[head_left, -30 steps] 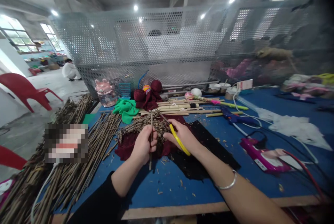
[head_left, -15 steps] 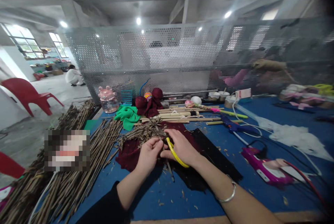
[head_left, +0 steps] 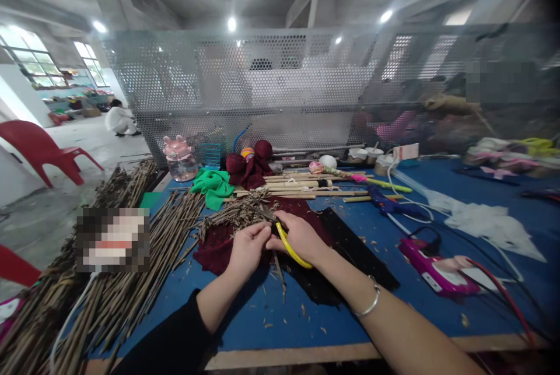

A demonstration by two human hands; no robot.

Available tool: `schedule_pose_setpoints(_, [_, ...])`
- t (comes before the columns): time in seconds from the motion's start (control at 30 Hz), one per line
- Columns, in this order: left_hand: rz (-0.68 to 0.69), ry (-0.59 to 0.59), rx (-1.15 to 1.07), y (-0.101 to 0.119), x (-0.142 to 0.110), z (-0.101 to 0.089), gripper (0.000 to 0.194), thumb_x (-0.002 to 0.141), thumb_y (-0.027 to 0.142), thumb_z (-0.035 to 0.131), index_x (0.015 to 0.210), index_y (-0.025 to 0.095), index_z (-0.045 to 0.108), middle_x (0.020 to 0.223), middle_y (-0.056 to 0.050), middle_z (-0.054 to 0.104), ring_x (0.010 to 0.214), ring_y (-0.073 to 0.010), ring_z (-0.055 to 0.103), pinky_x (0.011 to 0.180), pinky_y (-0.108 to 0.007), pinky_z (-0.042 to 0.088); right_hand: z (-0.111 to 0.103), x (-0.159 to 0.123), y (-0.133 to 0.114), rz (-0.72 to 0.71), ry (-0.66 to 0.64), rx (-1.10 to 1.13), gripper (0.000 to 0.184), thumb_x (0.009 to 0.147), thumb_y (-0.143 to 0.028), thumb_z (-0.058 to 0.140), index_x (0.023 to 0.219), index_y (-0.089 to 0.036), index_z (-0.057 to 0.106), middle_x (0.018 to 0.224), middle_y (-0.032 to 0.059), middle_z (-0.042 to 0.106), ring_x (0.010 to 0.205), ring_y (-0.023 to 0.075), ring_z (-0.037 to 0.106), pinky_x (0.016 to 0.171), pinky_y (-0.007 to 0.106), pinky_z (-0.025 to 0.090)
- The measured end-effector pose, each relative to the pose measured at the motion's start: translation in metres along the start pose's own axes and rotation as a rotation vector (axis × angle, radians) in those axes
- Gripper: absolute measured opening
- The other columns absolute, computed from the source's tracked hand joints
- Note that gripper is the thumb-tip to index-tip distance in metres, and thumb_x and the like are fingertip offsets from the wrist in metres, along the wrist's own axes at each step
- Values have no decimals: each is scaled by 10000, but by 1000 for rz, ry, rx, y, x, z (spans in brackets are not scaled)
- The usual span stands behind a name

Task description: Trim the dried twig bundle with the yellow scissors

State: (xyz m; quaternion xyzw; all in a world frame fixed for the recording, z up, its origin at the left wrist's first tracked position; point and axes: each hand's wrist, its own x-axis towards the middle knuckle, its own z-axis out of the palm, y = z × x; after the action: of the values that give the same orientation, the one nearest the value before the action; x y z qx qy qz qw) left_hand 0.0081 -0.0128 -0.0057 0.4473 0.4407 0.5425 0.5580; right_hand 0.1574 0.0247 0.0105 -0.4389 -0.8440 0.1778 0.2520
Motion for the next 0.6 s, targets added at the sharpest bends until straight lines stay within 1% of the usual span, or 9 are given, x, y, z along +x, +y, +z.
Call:
schedule_pose_setpoints(0.1, [-24,12,-28,-2,0,0,307,669,384,650,826,120,664,646,-21,635,542,-93,518,547,-208,406,2,1,0,16,-28,-7,570,634,-526,667,1079,-200,523,870,63,613,767,193,573,664,263,393])
schedule_pose_setpoints(0.2, [-42,15,-10,-3,0,0,315,669,429,634,706,116,629,527,18,542,434,-55,403,435,-184,315,4,1,0,30,-54,-36,533,658,-548,633,1056,-209,528,832,53,624,724,181,578,622,245,379])
schedule_pose_setpoints(0.27, [-72,32,5,-3,0,1,331,662,449,630,682,119,610,491,35,491,410,-45,366,410,-177,290,5,1,0,47,-76,-58,495,675,-567,606,1017,-215,541,772,39,624,662,169,571,575,231,362])
schedule_pose_setpoints(0.37, [-115,62,23,-4,0,1,341,648,458,631,707,123,606,488,41,476,407,-45,375,412,-173,320,6,0,-1,65,-96,-88,457,698,-587,568,969,-219,554,709,29,619,600,158,556,527,218,336])
schedule_pose_setpoints(0.47, [-133,92,59,-4,1,0,338,643,454,629,711,124,606,503,31,498,409,-48,391,419,-175,345,7,0,-2,74,-102,-111,462,716,-599,539,977,-218,558,687,32,623,589,160,563,526,217,337])
schedule_pose_setpoints(0.6, [-142,101,62,-6,2,0,324,639,444,631,698,127,594,504,29,501,409,-46,398,407,-165,327,6,1,-1,88,-123,-125,437,749,-604,491,932,-216,575,687,37,631,598,164,578,535,220,341])
